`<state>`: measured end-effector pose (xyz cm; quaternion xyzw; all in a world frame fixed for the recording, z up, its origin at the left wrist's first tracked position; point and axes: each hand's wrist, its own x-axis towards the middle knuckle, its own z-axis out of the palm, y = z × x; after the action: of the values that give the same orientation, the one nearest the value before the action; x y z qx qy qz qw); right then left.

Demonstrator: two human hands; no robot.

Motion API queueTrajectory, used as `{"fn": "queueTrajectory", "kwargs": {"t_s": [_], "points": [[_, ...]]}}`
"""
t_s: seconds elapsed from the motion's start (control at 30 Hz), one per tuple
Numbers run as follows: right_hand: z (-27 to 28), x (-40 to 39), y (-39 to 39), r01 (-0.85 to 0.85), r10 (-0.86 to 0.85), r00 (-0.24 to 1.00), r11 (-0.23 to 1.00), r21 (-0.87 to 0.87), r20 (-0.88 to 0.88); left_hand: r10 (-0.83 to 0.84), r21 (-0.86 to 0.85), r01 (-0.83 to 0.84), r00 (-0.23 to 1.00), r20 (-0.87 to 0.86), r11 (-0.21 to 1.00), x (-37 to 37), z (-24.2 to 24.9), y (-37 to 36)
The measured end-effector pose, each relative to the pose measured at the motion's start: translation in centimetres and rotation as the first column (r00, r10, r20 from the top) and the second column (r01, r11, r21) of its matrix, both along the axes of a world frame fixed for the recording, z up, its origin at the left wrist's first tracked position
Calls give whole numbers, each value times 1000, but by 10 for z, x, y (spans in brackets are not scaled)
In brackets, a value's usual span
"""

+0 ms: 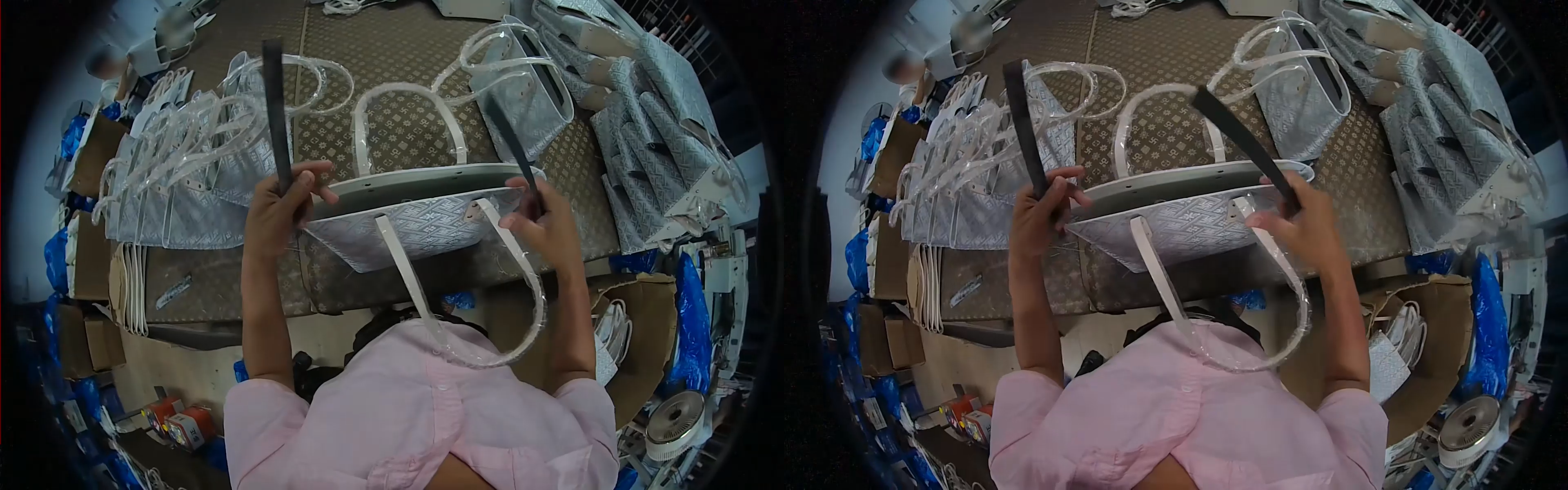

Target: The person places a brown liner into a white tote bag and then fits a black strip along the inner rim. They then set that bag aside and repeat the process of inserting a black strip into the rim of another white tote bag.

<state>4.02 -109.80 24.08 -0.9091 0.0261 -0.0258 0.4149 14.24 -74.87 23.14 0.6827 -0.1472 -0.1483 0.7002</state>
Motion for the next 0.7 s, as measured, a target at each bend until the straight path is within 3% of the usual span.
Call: {"fn": "queueTrajectory", "kwargs": {"t_s": [0.03, 0.1, 0.13, 0.2, 0.23, 0.3, 0.37, 0.43, 0.53, 0.6, 0.7], "points": [[4, 8, 2, -7, 7, 1000, 1000, 5, -5, 7, 5, -7, 1000, -5, 1000, 2, 1, -1], [5, 25, 10, -114, 137, 954, 989, -97, 267, 171, 5, -171, 985, -5, 985, 2, 2, -6], [3, 32, 12, -128, 147, 953, 988, -91, 265, 183, 12, -183, 983, -7, 983, 1, 5, -8], [-2, 45, 17, -169, 349, 845, 893, -416, 405, 188, -66, -186, 982, 29, 980, -4, 13, -13], [-1, 51, 18, -185, 362, 841, 891, -414, 403, 204, -64, -202, 979, 26, 977, -6, 17, -18], [0, 57, 23, -266, 524, 786, 766, -585, 329, 211, 229, -315, 898, 385, 921, -8, 23, -29], [-2, 61, 28, -288, 549, 762, 762, -580, 342, 140, 190, -237, 898, 417, 953, -2, 15, -32], [-3, 66, 30, -307, 573, 736, 757, -577, 360, -51, 410, -192, 857, 513, 892, 1, 8, -30], [-10, 68, 29, -282, 537, 752, 786, -551, 381, -40, 385, -212, 833, 551, 898, -10, 14, -35], [-13, 69, 27, -271, 441, 796, 872, -407, 414, -28, 399, -256, 813, 582, 880, -8, 2, -35], [-18, 67, 15, -217, 441, 806, 841, -495, 395, -9, 438, -342, 779, 626, 831, -14, -4, -35]]}}
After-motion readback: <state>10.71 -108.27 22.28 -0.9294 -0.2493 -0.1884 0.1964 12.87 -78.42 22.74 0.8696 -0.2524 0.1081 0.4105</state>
